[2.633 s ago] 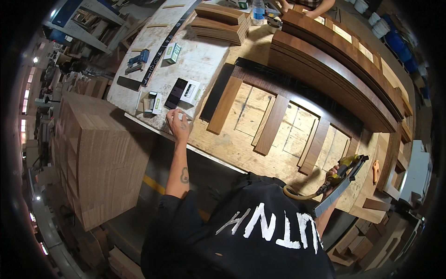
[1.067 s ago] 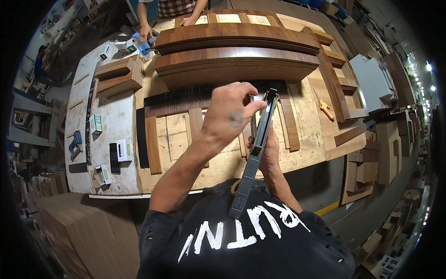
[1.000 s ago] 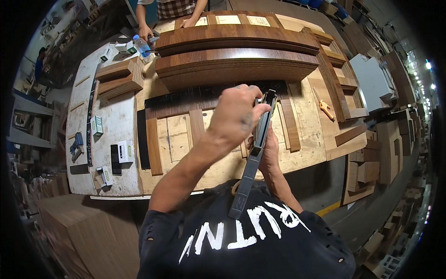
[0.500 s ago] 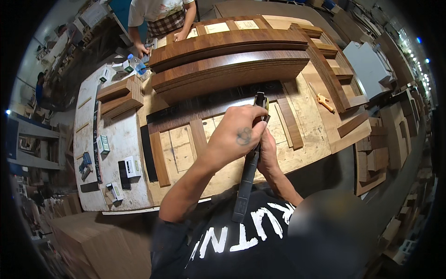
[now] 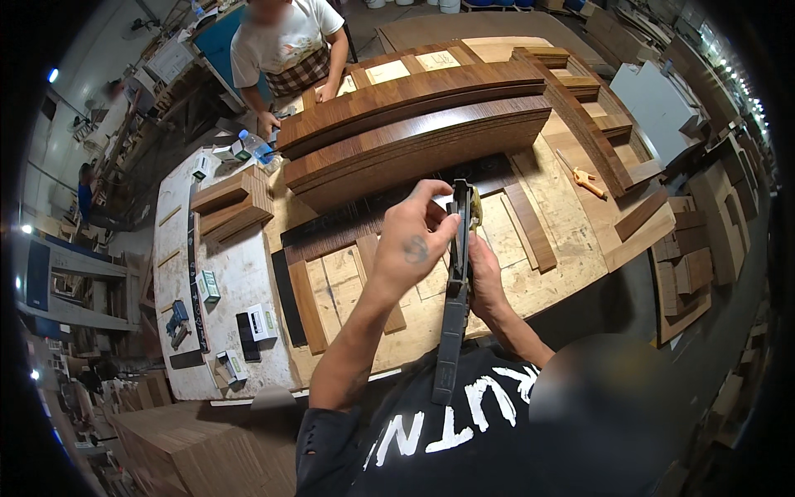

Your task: The person assembles a wooden frame by positioning and securing multiple wooden strips using a pneumatic nail gun. They align each strip along the frame edges and drive nails to attach them, working methodically around the structure.

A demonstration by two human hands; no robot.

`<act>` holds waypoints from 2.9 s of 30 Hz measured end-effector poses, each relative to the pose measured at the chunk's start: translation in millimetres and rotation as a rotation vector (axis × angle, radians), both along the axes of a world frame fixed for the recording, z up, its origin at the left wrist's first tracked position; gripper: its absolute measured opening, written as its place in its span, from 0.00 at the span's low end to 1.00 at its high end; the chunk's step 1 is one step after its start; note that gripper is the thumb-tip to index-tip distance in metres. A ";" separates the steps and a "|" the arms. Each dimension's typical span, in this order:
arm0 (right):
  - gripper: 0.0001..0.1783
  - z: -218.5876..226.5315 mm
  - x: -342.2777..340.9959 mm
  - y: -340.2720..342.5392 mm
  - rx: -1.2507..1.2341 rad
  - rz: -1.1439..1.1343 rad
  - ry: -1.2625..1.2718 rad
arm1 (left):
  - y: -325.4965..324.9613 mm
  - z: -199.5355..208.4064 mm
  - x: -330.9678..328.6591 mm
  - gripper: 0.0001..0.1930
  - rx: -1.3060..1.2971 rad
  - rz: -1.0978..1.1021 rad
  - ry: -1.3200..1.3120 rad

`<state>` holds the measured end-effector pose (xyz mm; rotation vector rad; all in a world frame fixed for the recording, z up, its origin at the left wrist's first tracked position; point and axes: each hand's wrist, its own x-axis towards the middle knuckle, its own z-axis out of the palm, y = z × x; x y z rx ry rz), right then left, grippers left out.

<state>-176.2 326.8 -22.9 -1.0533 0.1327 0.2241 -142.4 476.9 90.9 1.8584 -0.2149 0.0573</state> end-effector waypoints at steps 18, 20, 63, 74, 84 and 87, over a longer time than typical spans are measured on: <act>0.27 16.8 -1.1 6.4 0.040 -0.002 0.002 | 3.9 -14.3 -16.8 0.23 0.279 -0.048 -0.163; 0.26 17.9 -1.8 4.2 0.026 0.014 0.000 | 10.6 -17.4 -26.6 0.23 0.135 0.035 -0.092; 0.13 -10.8 -48.4 -1.4 -0.065 -0.083 -0.078 | 37.0 -174.7 -145.4 0.48 -1.210 0.760 0.262; 0.22 90.5 6.9 -276.9 -1.392 0.021 -0.645 | 55.8 -253.5 -190.4 0.26 -0.868 1.070 0.349; 0.40 101.0 126.0 -430.3 -1.657 0.508 -0.185 | -208.0 -247.2 -13.9 0.21 0.165 0.570 0.311; 0.38 23.1 147.7 -440.2 -1.602 0.759 -0.062 | -302.8 -267.0 44.1 0.40 0.456 0.357 0.444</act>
